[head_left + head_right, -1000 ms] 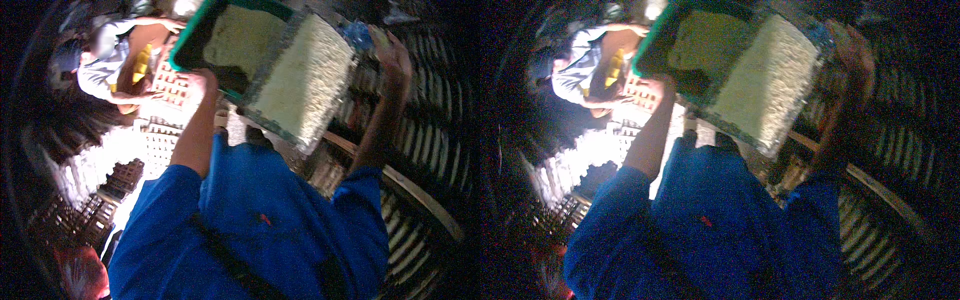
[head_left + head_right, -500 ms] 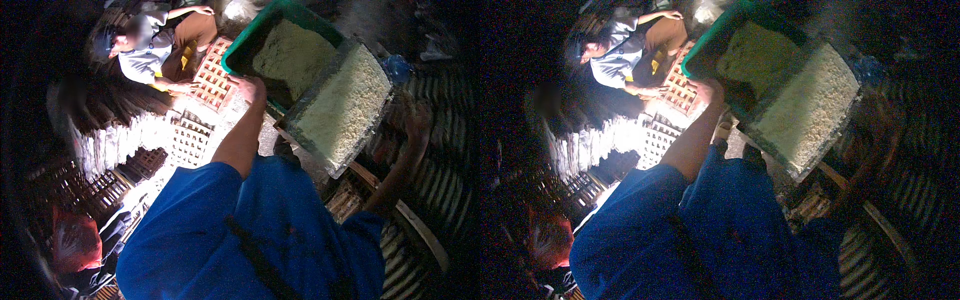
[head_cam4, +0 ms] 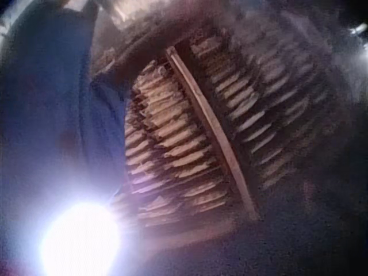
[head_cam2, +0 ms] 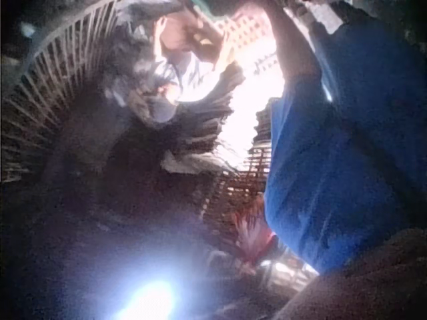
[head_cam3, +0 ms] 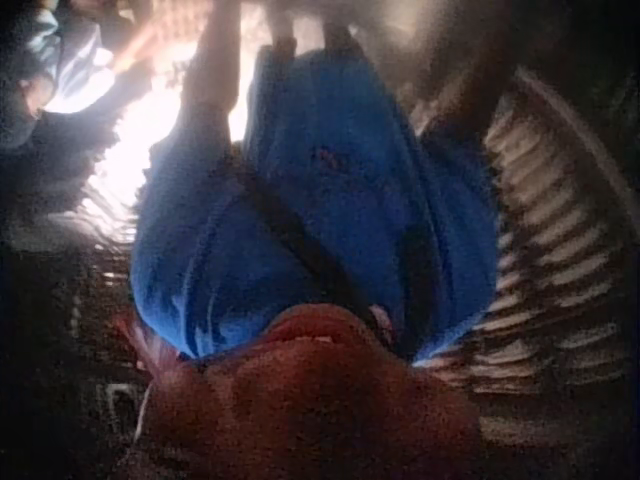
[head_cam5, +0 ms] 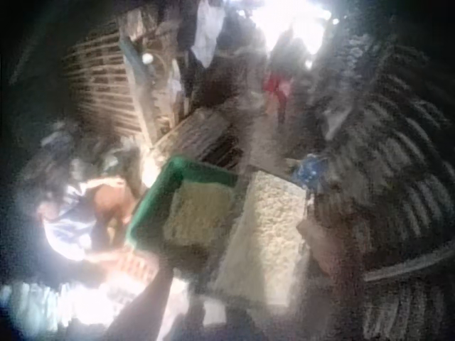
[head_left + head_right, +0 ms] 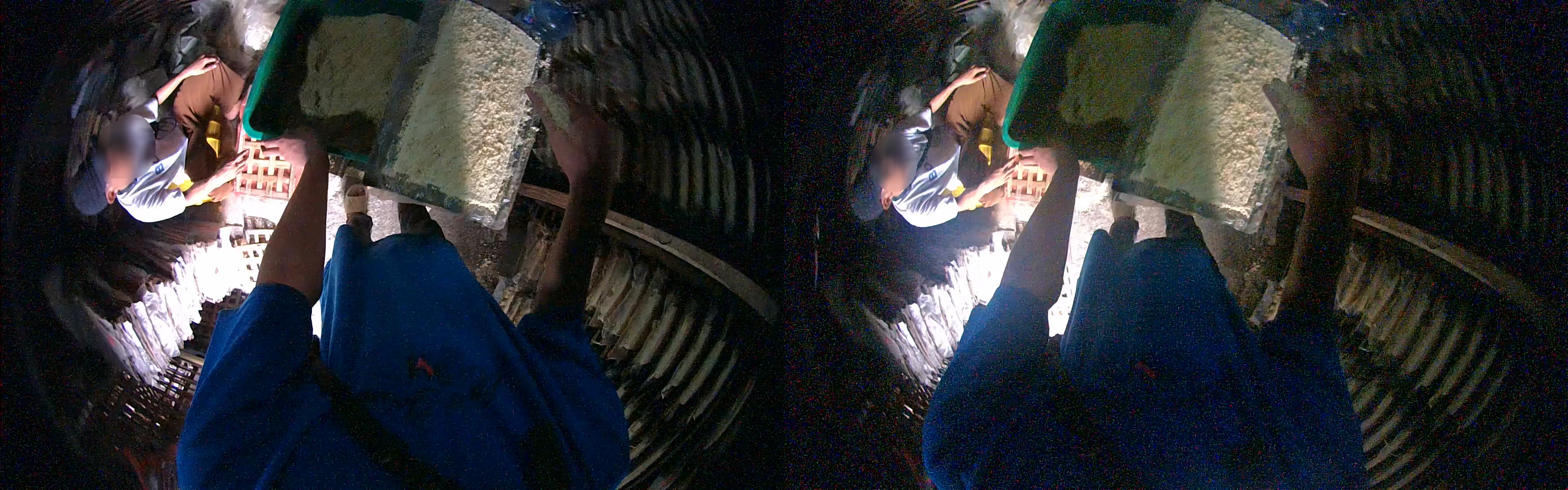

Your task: The person scoops a white granular substance from a green tray and spreads it onto a rectangular block of substrate. The person then places the block onto a wooden rack filled with similar blocks. Another person is visible in the background working with crates.

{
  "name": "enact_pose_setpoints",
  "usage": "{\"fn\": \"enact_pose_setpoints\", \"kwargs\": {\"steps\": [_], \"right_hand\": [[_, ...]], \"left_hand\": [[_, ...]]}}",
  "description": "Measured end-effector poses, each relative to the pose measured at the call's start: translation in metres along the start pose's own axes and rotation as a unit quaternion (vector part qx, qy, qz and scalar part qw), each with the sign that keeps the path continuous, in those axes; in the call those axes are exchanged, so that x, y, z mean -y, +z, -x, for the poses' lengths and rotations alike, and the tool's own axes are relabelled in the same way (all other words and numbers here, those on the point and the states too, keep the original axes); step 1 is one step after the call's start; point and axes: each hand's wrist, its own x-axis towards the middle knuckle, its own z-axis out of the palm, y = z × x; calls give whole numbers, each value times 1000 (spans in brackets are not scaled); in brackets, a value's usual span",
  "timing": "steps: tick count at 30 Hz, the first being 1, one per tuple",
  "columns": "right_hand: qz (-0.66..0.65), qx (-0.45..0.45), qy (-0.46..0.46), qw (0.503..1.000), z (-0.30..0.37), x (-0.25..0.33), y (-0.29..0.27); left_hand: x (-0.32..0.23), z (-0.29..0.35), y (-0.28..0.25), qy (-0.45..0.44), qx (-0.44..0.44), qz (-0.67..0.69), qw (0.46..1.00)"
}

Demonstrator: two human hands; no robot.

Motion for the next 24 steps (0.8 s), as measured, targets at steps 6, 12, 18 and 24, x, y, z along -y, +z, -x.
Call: {"fn": "enact_pose_setpoints", "kwargs": {"steps": [6, 12, 18, 24], "right_hand": [[175, 85, 10, 981, 20, -46, -4], [-106, 4, 81, 991, 38, -82, 19], [-105, 35, 29, 993, 20, -80, 13], [47, 19, -30, 998, 18, -82, 26]], "left_hand": [[-5, 7, -15, -65, -11, 62, 996], [-14, 14, -25, -61, 0, 50, 997], [12, -7, 21, -9, -73, 28, 997], [24, -11, 39, 34, -65, -13, 997]]}}
